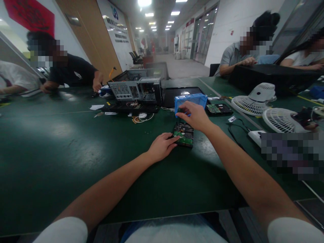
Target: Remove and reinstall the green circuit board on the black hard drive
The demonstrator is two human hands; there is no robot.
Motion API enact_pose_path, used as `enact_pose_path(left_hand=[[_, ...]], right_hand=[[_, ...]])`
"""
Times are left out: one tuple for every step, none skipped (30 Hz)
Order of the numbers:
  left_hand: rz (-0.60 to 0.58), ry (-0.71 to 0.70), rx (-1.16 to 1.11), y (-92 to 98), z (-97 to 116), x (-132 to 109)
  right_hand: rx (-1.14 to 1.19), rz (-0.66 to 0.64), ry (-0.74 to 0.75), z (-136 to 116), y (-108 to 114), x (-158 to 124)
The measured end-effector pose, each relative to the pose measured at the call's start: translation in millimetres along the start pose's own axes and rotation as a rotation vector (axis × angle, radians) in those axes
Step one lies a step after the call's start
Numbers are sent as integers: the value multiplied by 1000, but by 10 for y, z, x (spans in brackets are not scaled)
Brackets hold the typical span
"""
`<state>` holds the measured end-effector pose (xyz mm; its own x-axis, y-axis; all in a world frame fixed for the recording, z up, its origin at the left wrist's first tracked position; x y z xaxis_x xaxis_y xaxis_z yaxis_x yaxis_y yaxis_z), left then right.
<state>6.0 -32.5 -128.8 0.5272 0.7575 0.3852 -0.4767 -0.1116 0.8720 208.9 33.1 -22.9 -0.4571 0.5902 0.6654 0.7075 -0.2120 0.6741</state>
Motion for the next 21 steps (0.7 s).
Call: enact_pose_path(left_hand=[[0,0,6,-1,0,-1],[1,1,14,-2,0,-3],[3,3,22,-2,-2,-5],[5,5,29,-3,-2,-6],[6,7,35,-2,-2,-6],[7,9,39,-2,0,-4],[8,10,43,-1,4,-1],[9,13,46,1,10,6],[9,18,51,1,17,15],[9,27,57,1,24,26],[8,38,63,1,30,38],[6,50,67,0,36,50],[5,59,69,-2,41,61],[4,66,69,-4,44,69],[4,69,68,-6,45,74],[4,68,65,-8,44,76],[2,66,61,-10,41,74],[1,62,58,-14,35,70],[-2,57,54,-18,27,64],[-4,53,50,-23,18,58],[-5,48,46,-29,8,53]], right_hand=[[-3,-28,14,-20,30,10],[-5,-49,27,-36,61,19],[-13,-63,39,-47,93,27],[-25,-80,49,-52,122,35],[-38,-93,53,-52,148,43],[-54,-105,51,-47,171,50],[-71,-114,43,-38,190,56],[-88,-116,30,-26,205,62],[-107,-113,15,-14,217,66],[-122,-106,1,-2,225,69],[-134,-97,-9,8,230,70],[-142,-89,-14,16,232,71],[-145,-85,-14,21,233,70],[-147,-84,-10,23,234,70],[-148,-86,-3,23,238,69],[-150,-93,4,21,245,68],[-151,-102,13,16,255,69],[-151,-114,22,10,269,70],[-147,-126,32,1,284,72],[-142,-137,42,-8,301,75],[-134,-147,50,-18,317,78]])
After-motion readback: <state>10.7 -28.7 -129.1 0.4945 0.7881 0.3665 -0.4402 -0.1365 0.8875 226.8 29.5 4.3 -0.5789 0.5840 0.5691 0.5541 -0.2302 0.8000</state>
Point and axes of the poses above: each hand's wrist, its own x-axis towards the middle knuckle, its own y-axis out of the back of the hand, z = x × y, the point moved 2 cm from there along x, towards the middle knuckle, and after that the axes turned 7 degrees about y, right-handed, at the moved point
